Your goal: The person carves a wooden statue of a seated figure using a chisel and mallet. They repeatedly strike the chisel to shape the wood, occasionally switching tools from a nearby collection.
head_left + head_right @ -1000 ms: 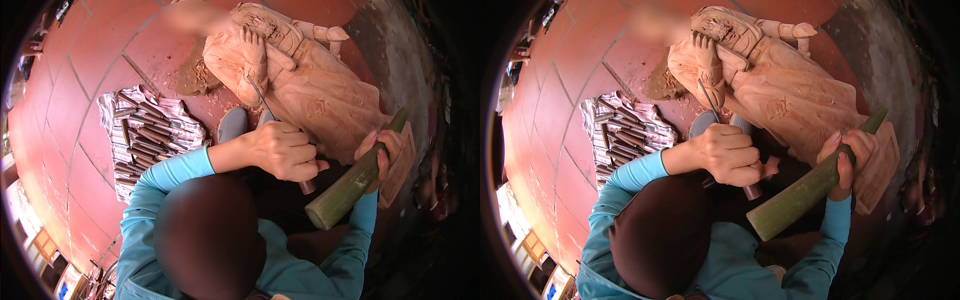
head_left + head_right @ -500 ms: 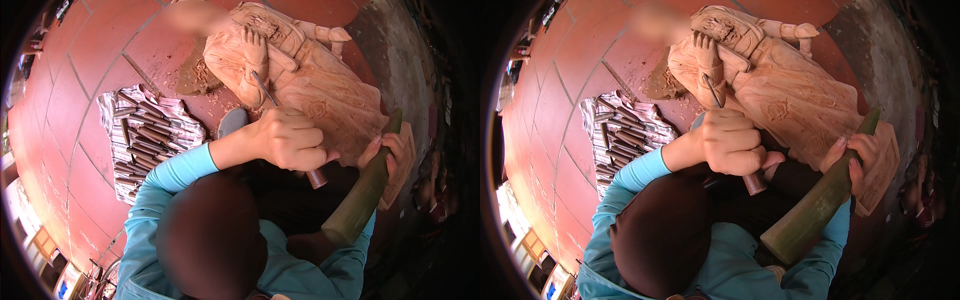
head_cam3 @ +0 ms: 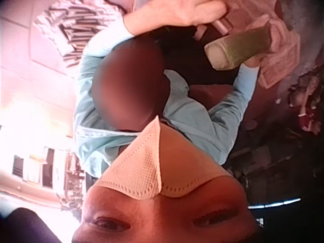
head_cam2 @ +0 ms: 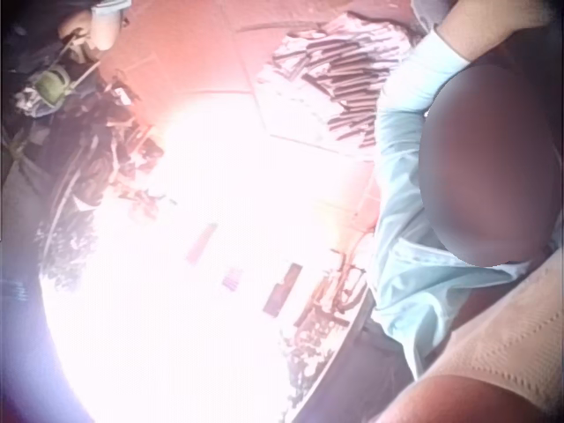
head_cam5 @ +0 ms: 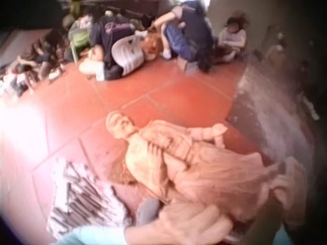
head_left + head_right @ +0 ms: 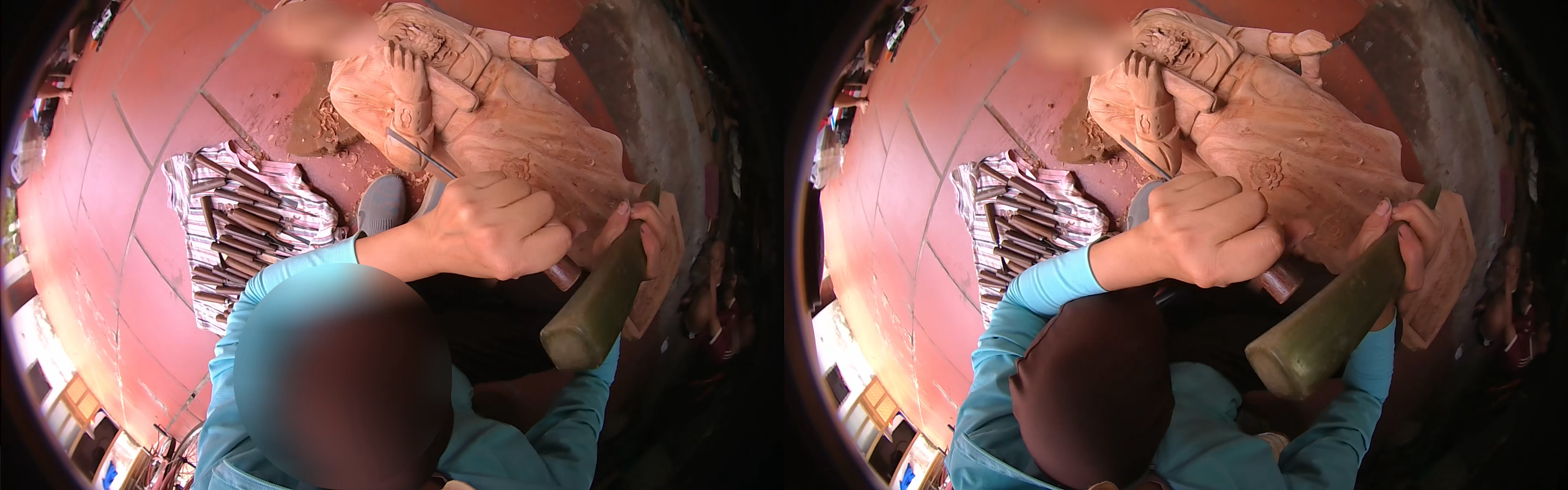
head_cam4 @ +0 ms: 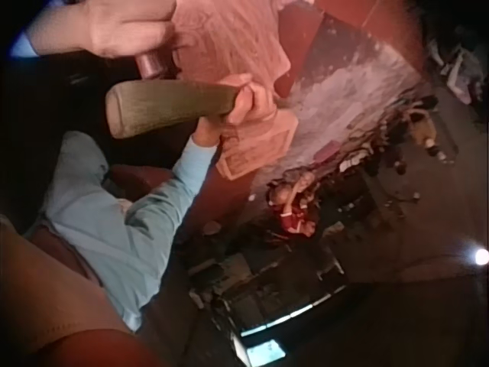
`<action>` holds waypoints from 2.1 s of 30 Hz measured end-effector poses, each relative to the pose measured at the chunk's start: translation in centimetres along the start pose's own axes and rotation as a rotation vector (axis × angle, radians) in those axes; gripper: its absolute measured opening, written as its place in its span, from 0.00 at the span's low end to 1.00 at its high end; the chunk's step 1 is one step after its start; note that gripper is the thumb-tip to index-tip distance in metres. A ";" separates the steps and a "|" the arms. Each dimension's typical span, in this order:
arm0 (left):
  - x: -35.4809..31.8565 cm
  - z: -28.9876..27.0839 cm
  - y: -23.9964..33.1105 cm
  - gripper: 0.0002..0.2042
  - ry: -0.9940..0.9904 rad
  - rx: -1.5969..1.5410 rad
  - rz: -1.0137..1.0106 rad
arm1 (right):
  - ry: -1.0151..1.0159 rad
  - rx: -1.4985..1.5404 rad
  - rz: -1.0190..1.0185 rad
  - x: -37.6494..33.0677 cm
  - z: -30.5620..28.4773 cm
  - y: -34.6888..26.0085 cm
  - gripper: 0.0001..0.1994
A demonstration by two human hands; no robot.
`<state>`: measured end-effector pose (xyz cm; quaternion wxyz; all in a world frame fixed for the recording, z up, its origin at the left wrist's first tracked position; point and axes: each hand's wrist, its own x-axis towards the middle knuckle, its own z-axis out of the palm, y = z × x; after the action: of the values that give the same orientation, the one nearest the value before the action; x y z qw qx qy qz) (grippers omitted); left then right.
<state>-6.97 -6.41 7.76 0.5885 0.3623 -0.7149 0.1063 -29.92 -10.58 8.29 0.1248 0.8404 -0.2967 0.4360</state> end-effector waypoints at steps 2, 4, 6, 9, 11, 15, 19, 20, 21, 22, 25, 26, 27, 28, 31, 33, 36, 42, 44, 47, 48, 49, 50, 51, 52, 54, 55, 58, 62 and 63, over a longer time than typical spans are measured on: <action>-0.7 0.5 -0.1 0.20 -0.028 -0.085 -0.009 | 0.028 0.054 -0.019 -0.2 0.2 0.2 0.23; -0.8 0.6 -0.5 0.20 -0.007 -0.078 -0.003 | -0.069 -0.013 -0.003 0.3 0.1 -0.6 0.24; -0.8 0.7 -0.6 0.21 0.018 -0.095 -0.002 | -0.081 -0.030 -0.021 0.3 0.1 -0.8 0.24; -1.0 0.6 -0.8 0.21 0.036 -0.110 -0.006 | -0.080 0.002 -0.024 0.4 0.0 -0.7 0.24; -1.1 0.6 -1.0 0.21 0.034 -0.114 -0.009 | -0.054 0.023 -0.032 0.5 0.2 -0.7 0.24; -1.4 0.3 -1.2 0.20 0.082 -0.127 0.016 | -0.028 0.028 -0.098 0.4 0.1 -0.3 0.26; -1.8 0.2 -1.1 0.18 0.087 -0.126 0.023 | -0.016 0.064 -0.054 0.9 -0.2 -1.0 0.26; -1.9 0.1 -1.2 0.18 0.075 -0.127 0.020 | -0.018 0.070 -0.058 1.0 -0.2 -1.0 0.26; -2.1 -0.1 -1.2 0.18 0.090 -0.145 0.014 | -0.019 0.076 -0.061 1.1 -0.2 -1.1 0.26; -2.3 -0.3 -1.3 0.18 0.104 -0.164 0.007 | -0.021 0.082 -0.064 1.2 -0.1 -1.1 0.26; -3.0 -0.9 -1.4 0.18 0.117 -0.205 0.024 | -0.002 0.054 -0.107 1.1 0.0 -0.9 0.26; -3.2 -0.9 -1.4 0.18 0.120 -0.214 0.035 | -0.044 -0.026 -0.140 1.2 -0.2 -0.9 0.26; -3.3 -0.8 -1.4 0.18 0.121 -0.210 0.043 | -0.086 -0.106 -0.174 1.5 -0.4 -0.9 0.26; -3.4 -0.7 -1.4 0.18 0.123 -0.207 0.051 | -0.128 -0.186 -0.207 1.6 -0.5 -0.9 0.26; -3.4 -0.3 -1.5 0.18 0.112 -0.163 0.089 | -0.012 0.054 -0.264 1.5 -0.3 0.6 0.26; -3.5 0.5 -1.4 0.17 0.142 -0.145 0.089 | -0.086 -0.059 -0.230 1.7 -0.2 -0.1 0.26; -3.5 1.3 -1.5 0.17 0.183 -0.127 0.071 | -0.076 -0.086 -0.213 1.5 -0.2 0.2 0.26; -2.7 1.1 -1.3 0.15 0.149 -0.095 0.029 | -0.013 -0.015 -0.221 1.2 0.3 0.9 0.26; -1.9 1.1 -1.3 0.16 0.136 -0.076 -0.017 | -0.110 -0.175 -0.224 1.7 -0.2 0.2 0.26; -1.6 0.4 -1.0 0.16 0.090 -0.050 -0.029 | -0.046 -0.043 -0.123 0.6 0.2 0.0 0.26; -1.5 0.3 -0.1 0.17 0.062 0.063 0.021 | -0.039 -0.034 -0.122 0.5 0.3 0.0 0.26; -2.0 0.7 0.6 0.17 0.092 0.055 0.056 | -0.033 -0.026 -0.120 0.5 0.5 0.0 0.26; -2.0 0.9 0.5 0.18 0.074 0.010 0.055 | -0.030 -0.017 -0.118 0.4 0.5 0.0 0.26; -2.1 1.0 0.2 0.18 0.057 -0.035 0.053 | -0.014 -0.001 -0.117 0.2 0.6 -0.1 0.26; -2.2 1.1 0.2 0.18 0.060 -0.041 0.036 | 0.002 0.015 -0.117 0.0 0.8 -0.1 0.26; -2.3 1.3 -0.1 0.19 0.072 -0.054 0.014 | 0.030 0.014 -0.154 0.1 1.0 0.1 0.25; -2.2 1.3 -0.3 0.19 0.081 -0.059 0.016 | 0.036 0.002 -0.188 0.4 1.0 0.3 0.25; -2.1 1.3 -0.4 0.19 0.095 -0.069 0.017 | 0.031 0.019 -0.234 0.6 0.9 0.5 0.24; -2.2 1.3 -0.4 0.18 0.090 -0.069 0.036 | -0.013 0.052 -0.147 0.2 0.5 0.0 0.27; -2.1 1.2 -0.4 0.18 0.090 -0.072 0.042 | -0.002 0.057 -0.150 0.1 0.6 0.1 0.27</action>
<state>-7.53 -6.59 5.31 0.6302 0.3207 -0.6987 0.1091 -29.57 -10.97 8.03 0.1329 0.8639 -0.2205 0.4329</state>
